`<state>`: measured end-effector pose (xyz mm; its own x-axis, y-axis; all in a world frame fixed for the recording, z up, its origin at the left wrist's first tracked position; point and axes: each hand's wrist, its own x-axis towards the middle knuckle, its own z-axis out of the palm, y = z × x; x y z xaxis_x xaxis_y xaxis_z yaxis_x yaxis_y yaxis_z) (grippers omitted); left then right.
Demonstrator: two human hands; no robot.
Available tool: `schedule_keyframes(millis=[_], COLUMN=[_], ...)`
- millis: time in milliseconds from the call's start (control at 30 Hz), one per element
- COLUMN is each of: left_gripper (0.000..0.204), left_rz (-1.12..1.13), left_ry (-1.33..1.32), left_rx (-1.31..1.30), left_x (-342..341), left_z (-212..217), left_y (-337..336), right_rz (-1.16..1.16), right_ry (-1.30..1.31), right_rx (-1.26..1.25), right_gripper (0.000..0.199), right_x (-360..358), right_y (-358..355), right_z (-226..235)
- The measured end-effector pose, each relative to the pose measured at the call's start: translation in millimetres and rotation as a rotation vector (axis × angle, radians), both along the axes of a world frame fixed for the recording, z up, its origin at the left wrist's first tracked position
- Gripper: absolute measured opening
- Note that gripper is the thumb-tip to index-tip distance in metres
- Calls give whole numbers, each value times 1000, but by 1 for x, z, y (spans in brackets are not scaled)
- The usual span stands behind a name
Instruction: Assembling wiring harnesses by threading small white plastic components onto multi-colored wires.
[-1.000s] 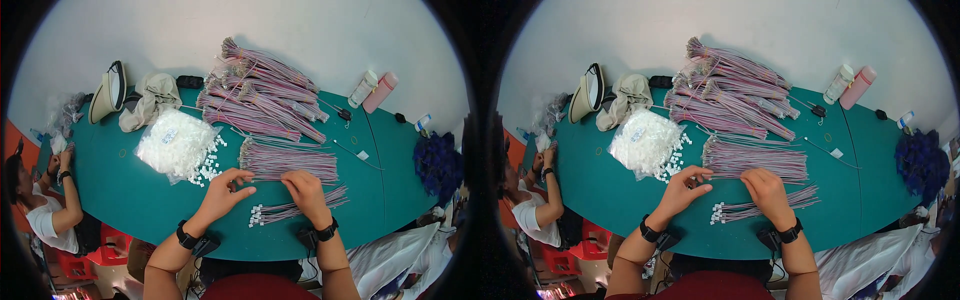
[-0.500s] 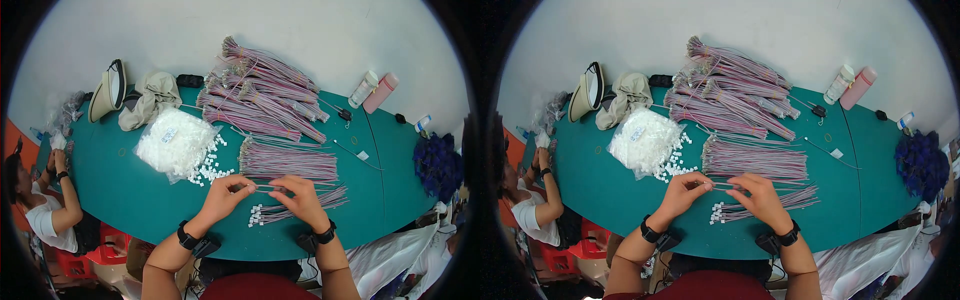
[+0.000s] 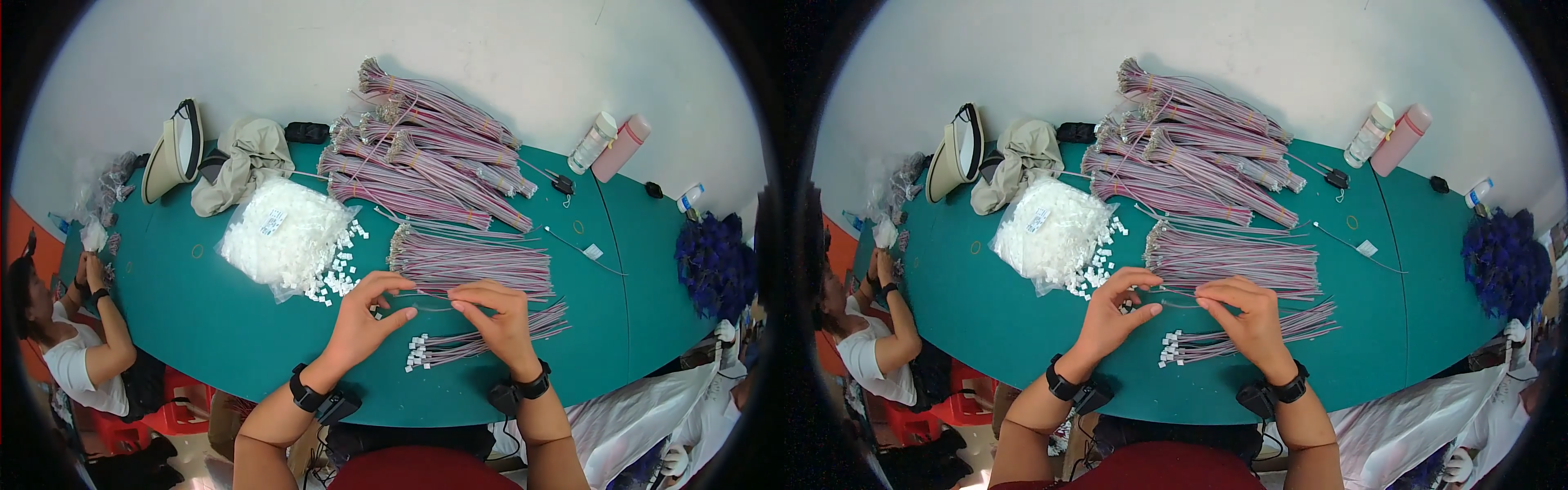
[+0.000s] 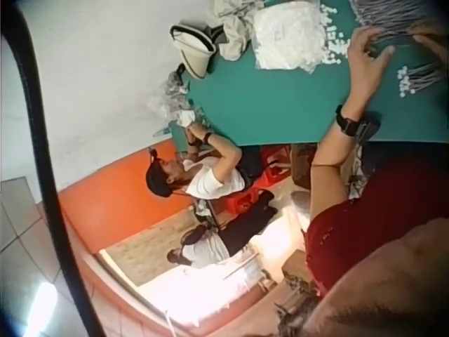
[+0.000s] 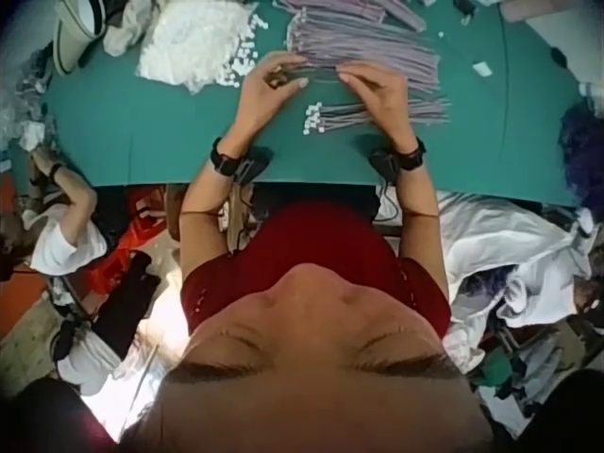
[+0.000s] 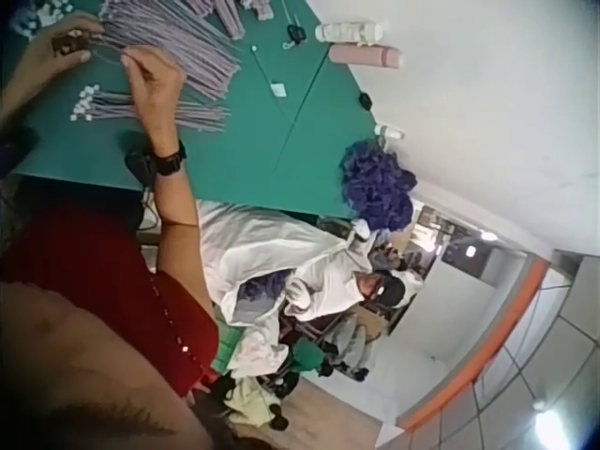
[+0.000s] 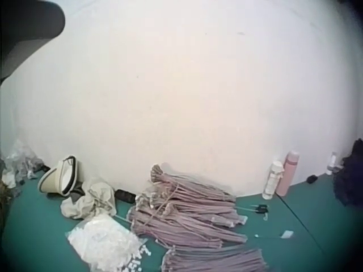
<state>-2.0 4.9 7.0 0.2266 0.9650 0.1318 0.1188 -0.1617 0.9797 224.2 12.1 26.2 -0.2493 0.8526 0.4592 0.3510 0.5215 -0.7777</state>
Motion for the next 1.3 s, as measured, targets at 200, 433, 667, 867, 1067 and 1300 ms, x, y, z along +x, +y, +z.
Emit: schedule_keyframes(millis=[200,433,667,867,1067,1300], left_gripper=[22,11,10,8,9,13], left_rz=[28,27,-32,-33,145,119], left_ry=[-7,-41,-57,-13,292,679], left_rx=[96,32,45,65,230,305], left_x=[-2,-2,6,7,-23,-31], left_z=[-1,-4,-1,2,13,7], left_y=[1,0,-4,-7,12,13], right_rz=[-41,-6,71,81,30,61], right_ry=[-173,-155,-19,-9,-70,-87], right_rx=[177,155,-296,-294,-94,-231], right_gripper=[14,17,13,11,7,5], right_x=[-1,-5,-17,-17,-18,-17], right_y=[-3,-6,-15,-15,-13,-16], right_z=[4,2,16,8,3,6])
